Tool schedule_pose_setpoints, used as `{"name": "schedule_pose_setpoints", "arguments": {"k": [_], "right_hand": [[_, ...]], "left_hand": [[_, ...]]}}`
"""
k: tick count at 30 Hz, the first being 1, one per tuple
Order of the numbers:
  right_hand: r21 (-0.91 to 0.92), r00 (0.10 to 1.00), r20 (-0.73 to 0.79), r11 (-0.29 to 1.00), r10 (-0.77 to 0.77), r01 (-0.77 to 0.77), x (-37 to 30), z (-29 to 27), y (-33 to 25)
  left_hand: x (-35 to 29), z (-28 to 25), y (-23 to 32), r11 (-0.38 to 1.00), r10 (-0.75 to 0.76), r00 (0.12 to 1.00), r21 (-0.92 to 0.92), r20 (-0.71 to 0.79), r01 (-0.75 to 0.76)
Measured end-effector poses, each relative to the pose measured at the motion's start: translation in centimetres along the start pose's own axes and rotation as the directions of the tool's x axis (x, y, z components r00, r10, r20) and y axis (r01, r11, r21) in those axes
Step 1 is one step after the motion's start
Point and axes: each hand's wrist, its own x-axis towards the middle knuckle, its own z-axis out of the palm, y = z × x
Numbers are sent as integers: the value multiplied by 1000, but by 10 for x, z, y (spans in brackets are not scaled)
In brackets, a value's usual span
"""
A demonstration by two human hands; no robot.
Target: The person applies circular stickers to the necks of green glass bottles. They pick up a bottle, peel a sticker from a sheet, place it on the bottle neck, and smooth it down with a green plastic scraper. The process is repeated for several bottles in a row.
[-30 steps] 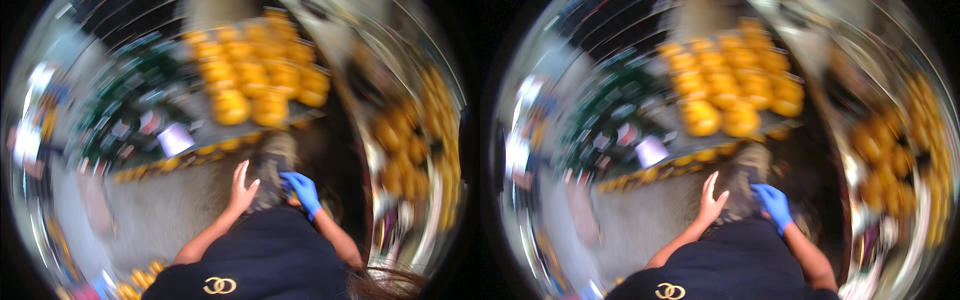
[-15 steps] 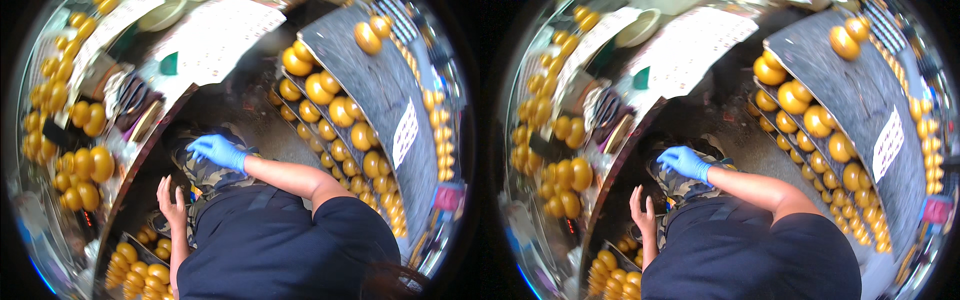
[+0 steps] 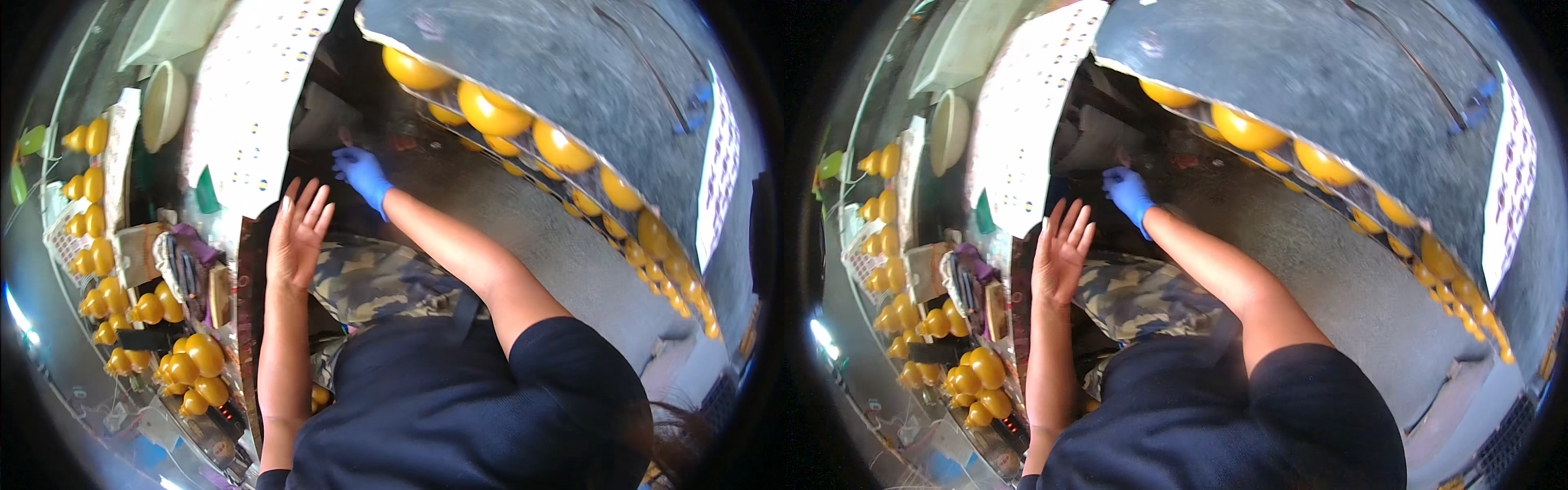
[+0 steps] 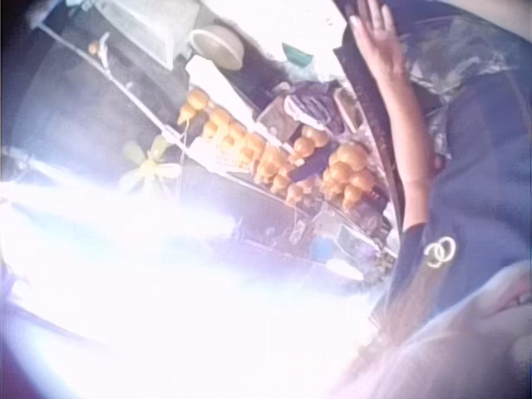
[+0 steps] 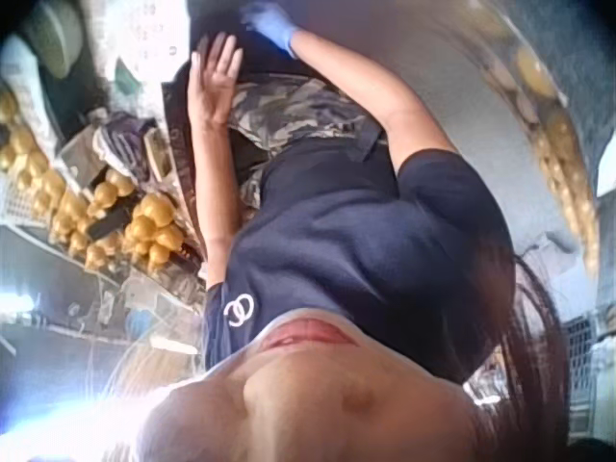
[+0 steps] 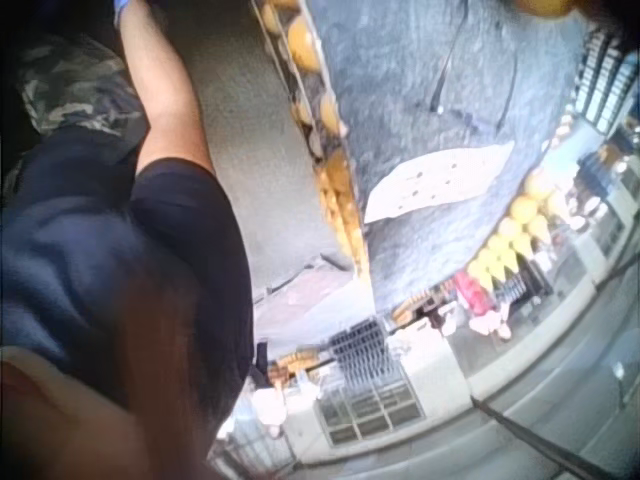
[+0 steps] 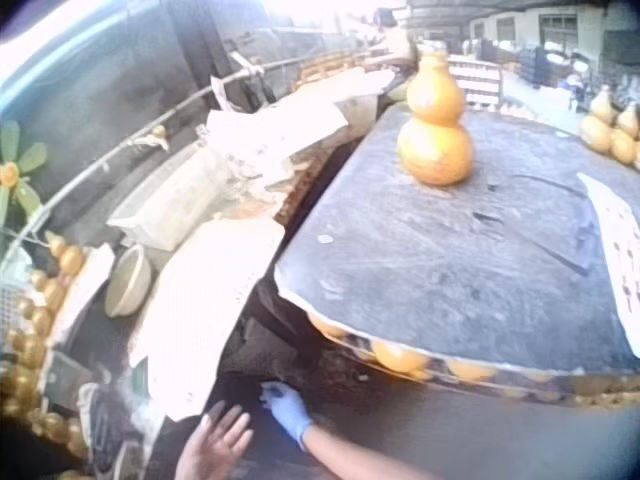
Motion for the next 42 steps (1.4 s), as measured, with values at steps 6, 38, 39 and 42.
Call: {"name": "schedule_pose_setpoints", "arguments": {"k": [6, 38, 39, 42], "right_hand": [[18, 996, 52, 997, 73, -74, 35, 5, -3], [-514, 618, 780, -462, 100, 723, 118, 73, -6], [-519, 633, 757, -441, 160, 732, 118, 71, -1], [-520, 512, 850, -335, -120, 786, 121, 39, 32]], "left_hand": [[34, 29, 49, 952, 111, 982, -266, -155, -150], [58, -3, 116, 938, 264, 962, -250, 63, -241], [62, -2, 116, 940, 261, 962, -247, 74, -236], [66, 0, 120, 945, 263, 960, -228, 96, -236]]}}
